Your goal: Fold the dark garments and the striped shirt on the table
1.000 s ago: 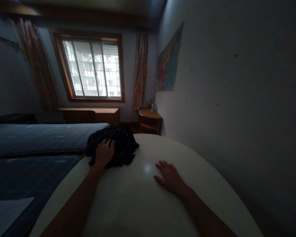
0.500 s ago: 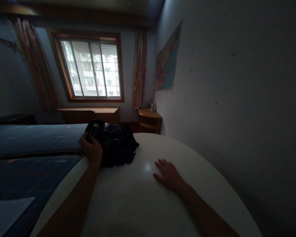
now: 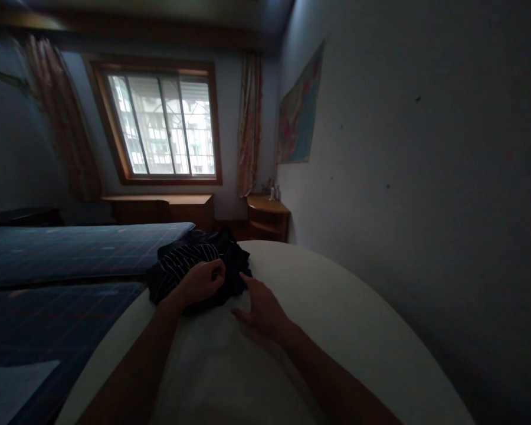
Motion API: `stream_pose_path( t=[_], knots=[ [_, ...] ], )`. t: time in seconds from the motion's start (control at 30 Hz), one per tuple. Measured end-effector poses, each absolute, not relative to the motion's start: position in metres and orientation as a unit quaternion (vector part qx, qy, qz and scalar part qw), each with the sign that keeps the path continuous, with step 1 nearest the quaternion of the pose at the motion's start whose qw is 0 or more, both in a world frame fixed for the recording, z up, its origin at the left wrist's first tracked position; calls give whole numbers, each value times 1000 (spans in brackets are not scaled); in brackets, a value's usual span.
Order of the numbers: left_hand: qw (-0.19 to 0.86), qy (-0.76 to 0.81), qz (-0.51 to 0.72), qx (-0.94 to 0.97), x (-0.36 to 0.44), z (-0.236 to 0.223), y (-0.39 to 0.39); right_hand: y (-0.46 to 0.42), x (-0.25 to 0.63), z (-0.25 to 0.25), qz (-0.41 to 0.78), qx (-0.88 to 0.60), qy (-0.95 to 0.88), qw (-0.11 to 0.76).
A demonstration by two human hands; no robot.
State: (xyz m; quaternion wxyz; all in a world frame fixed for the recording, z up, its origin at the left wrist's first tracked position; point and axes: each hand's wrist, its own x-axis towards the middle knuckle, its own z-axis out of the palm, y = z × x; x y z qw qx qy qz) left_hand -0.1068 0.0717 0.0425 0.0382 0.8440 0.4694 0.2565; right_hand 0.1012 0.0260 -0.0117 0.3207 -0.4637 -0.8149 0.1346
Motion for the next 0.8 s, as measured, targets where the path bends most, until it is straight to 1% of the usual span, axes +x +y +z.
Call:
stream_pose_path(
  t=[0.1,0.17,0.23,0.33,0.4,0.43,0.5,0.57,0.7,0.8],
  knots=[
    [103,430,232,866,-97,55,60,37,71,-11,193,-431,-800,369],
    [117,421,224,871,-93,62,55,41,59,-11,185,-445,-787,385],
    [98,442,245,857,-92,66,54,40,53,-11,147,-469,-776,394],
    [39,500,339,796,-95,65,64,30,57,-11,90,-449,-800,388],
    [1,524,371,767,-99,58,75,20,61,-13,63,-389,-851,346],
    [-16,533,362,764,-100,53,81,14,63,-15,55,-350,-880,317],
    [-38,559,302,771,-102,43,92,2,63,-20,58,-274,-925,255],
    [-39,601,216,768,-101,35,101,-10,60,-25,90,-239,-943,215],
    [-6,646,63,761,-97,26,111,-29,48,-30,184,-239,-937,179],
    [-5,640,10,768,-96,23,114,-37,46,-33,200,-208,-945,152]
  ],
)
